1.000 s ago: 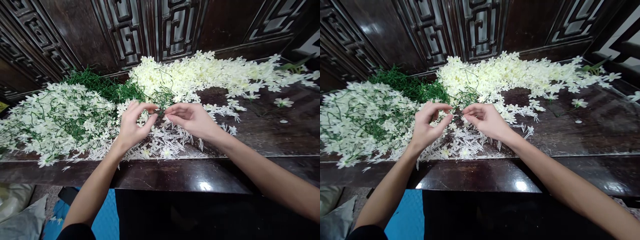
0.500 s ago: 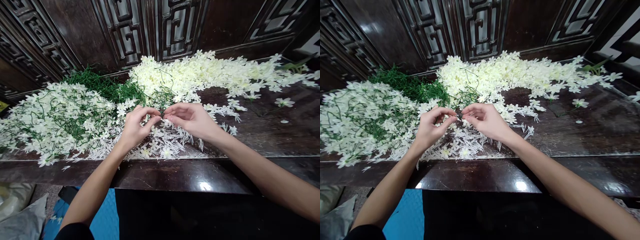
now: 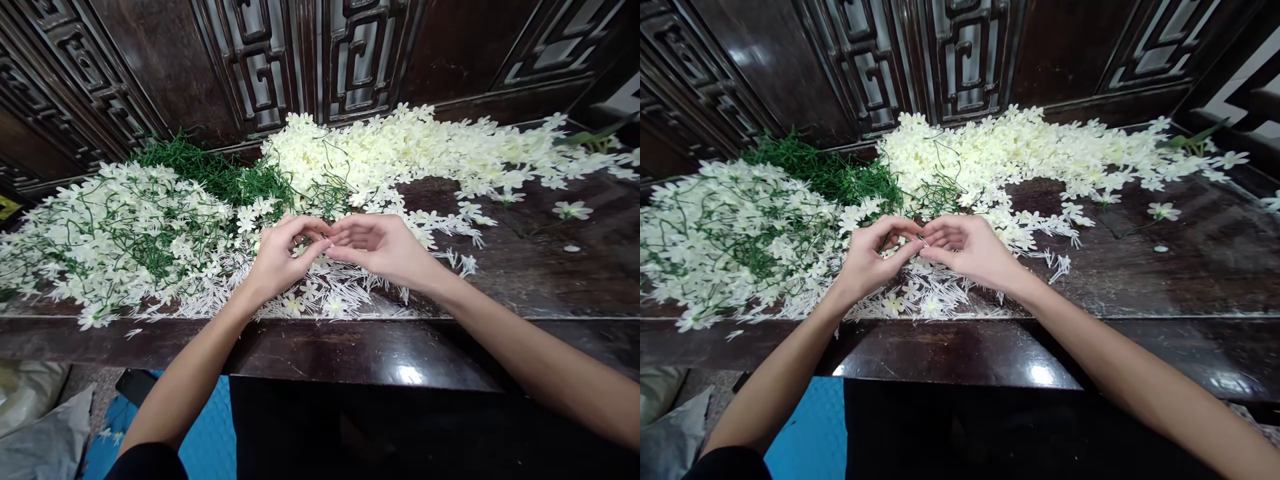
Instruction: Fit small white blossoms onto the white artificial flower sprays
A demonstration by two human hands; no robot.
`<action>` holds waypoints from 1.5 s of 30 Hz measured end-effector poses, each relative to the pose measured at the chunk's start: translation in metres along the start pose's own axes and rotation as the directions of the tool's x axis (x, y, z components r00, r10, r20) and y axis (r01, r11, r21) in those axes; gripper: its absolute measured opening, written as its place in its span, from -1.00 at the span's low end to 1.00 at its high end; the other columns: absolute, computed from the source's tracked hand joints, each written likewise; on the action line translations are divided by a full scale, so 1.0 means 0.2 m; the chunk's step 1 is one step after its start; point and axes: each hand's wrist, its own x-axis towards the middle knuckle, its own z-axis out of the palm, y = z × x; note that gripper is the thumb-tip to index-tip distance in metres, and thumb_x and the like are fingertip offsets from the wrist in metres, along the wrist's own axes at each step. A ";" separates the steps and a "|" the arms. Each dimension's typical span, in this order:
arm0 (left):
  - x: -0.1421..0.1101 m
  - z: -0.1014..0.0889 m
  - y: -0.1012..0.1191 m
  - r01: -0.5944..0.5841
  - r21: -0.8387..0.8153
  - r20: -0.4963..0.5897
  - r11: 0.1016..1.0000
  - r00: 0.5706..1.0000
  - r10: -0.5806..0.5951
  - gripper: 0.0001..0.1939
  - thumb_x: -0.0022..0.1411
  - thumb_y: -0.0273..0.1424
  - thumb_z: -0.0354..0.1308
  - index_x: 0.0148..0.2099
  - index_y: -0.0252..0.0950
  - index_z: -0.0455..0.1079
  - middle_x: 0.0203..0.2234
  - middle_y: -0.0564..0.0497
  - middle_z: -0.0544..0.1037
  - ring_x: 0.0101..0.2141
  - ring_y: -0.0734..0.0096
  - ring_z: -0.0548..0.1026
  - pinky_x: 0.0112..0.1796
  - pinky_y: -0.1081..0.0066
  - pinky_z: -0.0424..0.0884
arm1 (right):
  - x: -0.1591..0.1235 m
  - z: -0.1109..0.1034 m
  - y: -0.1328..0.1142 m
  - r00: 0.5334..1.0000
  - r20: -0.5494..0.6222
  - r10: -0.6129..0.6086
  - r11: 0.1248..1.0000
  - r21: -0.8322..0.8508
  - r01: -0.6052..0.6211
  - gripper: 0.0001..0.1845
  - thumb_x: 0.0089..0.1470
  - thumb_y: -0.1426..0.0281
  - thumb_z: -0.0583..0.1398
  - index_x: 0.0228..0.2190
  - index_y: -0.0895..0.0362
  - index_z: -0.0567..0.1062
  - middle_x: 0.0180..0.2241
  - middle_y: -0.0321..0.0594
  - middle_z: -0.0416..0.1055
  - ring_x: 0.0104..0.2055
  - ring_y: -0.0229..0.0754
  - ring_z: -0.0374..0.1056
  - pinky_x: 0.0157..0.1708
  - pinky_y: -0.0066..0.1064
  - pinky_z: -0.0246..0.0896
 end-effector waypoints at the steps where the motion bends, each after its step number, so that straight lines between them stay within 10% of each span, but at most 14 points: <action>1: 0.00 0.00 0.00 0.000 -0.002 0.003 1.000 1.000 0.000 -0.87 0.21 -0.40 0.20 -0.16 -0.26 0.46 -0.33 -0.04 0.60 -0.35 0.38 0.49 -0.37 0.37 0.32 | 0.00 0.00 0.00 1.000 -0.023 0.014 1.000 -0.016 -0.014 -0.76 -0.05 0.34 0.34 -0.27 0.12 0.55 -0.28 -0.17 0.54 -0.25 -0.13 0.49 -0.09 -0.07 0.44; 12: -0.01 0.01 -0.08 -0.201 0.518 0.370 0.832 0.929 -0.006 -0.79 0.27 -0.27 0.15 -0.20 -0.26 0.54 -0.42 -0.06 0.53 -0.30 0.20 0.35 -0.45 0.38 0.13 | 0.02 -0.01 0.04 0.971 -0.237 -0.014 0.996 -0.086 -0.007 -0.87 0.06 0.40 0.25 -0.30 0.15 0.55 -0.32 -0.17 0.54 -0.31 -0.15 0.48 -0.20 -0.16 0.46; 22: 0.02 -0.03 -0.02 0.122 -0.016 0.006 0.992 0.993 -0.122 -0.91 0.20 -0.33 0.23 -0.29 -0.21 0.54 -0.40 0.01 0.62 -0.44 0.39 0.43 -0.37 0.35 0.30 | -0.01 0.00 -0.02 0.941 -0.316 -0.123 0.989 -0.122 0.088 -0.92 0.03 0.31 0.28 -0.39 0.04 0.53 -0.38 -0.22 0.49 -0.34 -0.13 0.41 -0.27 -0.17 0.40; 28: 0.03 -0.04 -0.02 0.225 -0.328 0.029 0.917 0.973 -0.228 -0.90 0.11 -0.37 0.29 -0.28 -0.25 0.55 -0.36 -0.02 0.63 -0.37 0.43 0.53 -0.33 0.39 0.44 | -0.01 0.01 -0.05 0.960 -0.258 -0.111 0.994 -0.016 0.110 -0.90 -0.03 0.30 0.33 -0.42 0.04 0.55 -0.37 -0.23 0.53 -0.34 -0.12 0.46 -0.24 -0.15 0.44; 45: 0.03 -0.05 0.00 0.210 -0.445 0.064 0.871 0.977 -0.203 -0.89 0.06 -0.47 0.33 -0.29 -0.29 0.53 -0.39 0.01 0.61 -0.38 0.49 0.54 -0.32 0.46 0.51 | -0.02 0.04 -0.01 0.917 -0.265 -0.298 0.954 -0.104 0.280 -0.85 -0.04 0.53 0.27 -0.43 0.02 0.57 -0.43 -0.30 0.55 -0.38 -0.18 0.47 -0.34 -0.25 0.51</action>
